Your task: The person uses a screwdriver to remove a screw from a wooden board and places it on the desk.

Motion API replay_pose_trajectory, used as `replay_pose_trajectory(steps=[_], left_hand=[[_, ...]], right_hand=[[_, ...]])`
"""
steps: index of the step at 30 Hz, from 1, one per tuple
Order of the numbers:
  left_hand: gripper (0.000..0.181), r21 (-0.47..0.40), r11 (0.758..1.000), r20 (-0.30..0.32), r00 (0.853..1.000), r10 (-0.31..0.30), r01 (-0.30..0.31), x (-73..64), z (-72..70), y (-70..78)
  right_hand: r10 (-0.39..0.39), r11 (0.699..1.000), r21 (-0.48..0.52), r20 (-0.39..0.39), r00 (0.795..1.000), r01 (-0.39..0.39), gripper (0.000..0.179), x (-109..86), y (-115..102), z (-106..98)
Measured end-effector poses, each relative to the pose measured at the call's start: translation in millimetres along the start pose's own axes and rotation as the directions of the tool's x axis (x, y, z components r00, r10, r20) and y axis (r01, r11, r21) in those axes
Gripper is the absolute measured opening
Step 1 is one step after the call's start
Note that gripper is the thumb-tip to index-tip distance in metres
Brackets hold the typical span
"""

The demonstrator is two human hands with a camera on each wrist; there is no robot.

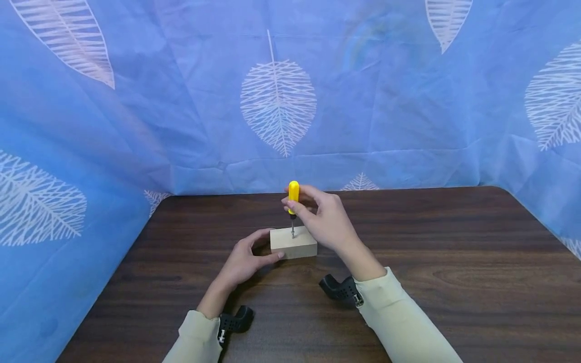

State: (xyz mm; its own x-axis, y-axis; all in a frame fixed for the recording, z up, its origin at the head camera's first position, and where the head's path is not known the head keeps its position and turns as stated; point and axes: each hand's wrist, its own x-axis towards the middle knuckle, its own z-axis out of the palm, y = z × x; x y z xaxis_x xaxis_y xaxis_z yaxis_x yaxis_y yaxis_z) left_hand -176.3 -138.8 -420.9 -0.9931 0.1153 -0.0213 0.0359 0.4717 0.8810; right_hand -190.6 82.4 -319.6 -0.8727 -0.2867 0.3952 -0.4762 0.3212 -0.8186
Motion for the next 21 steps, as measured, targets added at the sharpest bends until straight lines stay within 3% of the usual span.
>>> replay_pose_trajectory(steps=[5,14,21], left_hand=[[0.061,-0.013,1.0,-0.001,1.0,0.006,-0.006,-1.0,0.7,-0.7],[0.061,-0.008,1.0,0.003,1.0,0.018,-0.018,-0.6,1.0,-1.3],[0.06,-0.01,0.999,0.01,0.999,0.035,-0.035,-0.5,-1.2,-1.3]], right_hand=[[0.028,1.0,-0.01,-0.015,0.999,-0.029,0.033,-1.6,-1.9,-0.1],[-0.056,0.994,-0.099,-0.057,0.997,0.05,0.022,-3.2,-4.4,2.1],[-0.113,0.985,-0.139,-0.038,0.993,0.107,0.021,-3.7,-9.9,3.1]])
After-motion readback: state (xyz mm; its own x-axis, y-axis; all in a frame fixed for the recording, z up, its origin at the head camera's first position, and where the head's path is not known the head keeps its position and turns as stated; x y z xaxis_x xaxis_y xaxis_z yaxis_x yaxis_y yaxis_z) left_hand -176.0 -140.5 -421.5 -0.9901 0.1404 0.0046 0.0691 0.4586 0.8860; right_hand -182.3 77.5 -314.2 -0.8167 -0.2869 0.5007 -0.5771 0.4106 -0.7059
